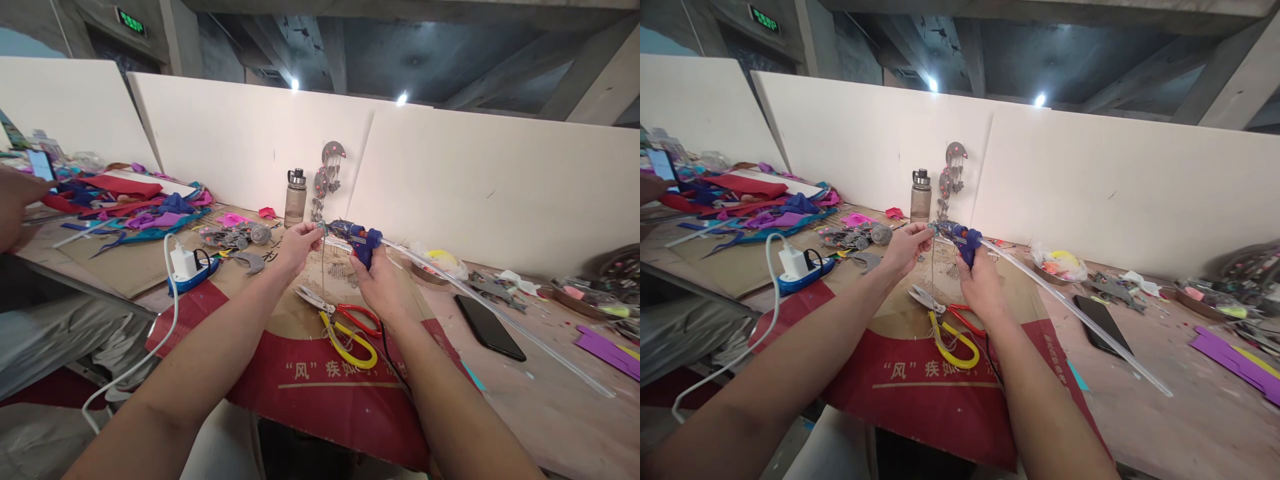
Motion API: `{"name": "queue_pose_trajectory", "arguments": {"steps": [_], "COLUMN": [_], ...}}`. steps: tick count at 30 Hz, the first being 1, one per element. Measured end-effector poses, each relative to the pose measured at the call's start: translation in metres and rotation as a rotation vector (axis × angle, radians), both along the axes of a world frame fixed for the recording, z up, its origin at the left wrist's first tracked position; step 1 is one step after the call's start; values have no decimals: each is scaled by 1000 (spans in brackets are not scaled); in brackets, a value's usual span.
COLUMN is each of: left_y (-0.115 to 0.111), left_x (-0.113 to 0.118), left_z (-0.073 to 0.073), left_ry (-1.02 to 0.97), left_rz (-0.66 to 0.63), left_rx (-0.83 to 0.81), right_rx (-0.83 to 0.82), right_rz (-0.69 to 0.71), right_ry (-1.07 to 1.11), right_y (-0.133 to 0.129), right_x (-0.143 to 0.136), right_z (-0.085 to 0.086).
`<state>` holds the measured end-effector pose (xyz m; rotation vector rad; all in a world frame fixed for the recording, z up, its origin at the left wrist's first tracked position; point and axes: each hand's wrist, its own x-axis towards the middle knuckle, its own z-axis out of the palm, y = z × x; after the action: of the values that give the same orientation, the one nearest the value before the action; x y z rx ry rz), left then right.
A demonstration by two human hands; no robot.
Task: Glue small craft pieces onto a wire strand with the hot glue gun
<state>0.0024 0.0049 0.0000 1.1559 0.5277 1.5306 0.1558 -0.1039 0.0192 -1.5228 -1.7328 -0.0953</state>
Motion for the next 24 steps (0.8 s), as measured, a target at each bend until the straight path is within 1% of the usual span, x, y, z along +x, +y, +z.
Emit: {"name": "queue_pose_trajectory", "arguments": {"steps": [4, 8, 14, 16, 20, 24], "left_y": [-1, 2, 2, 0, 0, 2], "left_x": [-2, -4, -3, -2, -1, -1], "left_z": [2, 1, 1, 1, 1, -1], "left_ry": [-13, -28, -34, -24, 6, 26], "left_rz": [11, -1, -27, -30, -25, 12], "left_rx": [-3, -26, -41, -35, -8, 33], "right_rx": [27, 68, 66, 68, 11, 6], "right_rz": [14, 52, 66, 69, 22, 11], "right_ry": [41, 59, 70, 65, 42, 40], "right_y": [7, 11, 12, 11, 5, 2], "right_x": [2, 3, 3, 3, 0, -1], "right_z": [-5, -8, -9, -9, -3, 1]}}
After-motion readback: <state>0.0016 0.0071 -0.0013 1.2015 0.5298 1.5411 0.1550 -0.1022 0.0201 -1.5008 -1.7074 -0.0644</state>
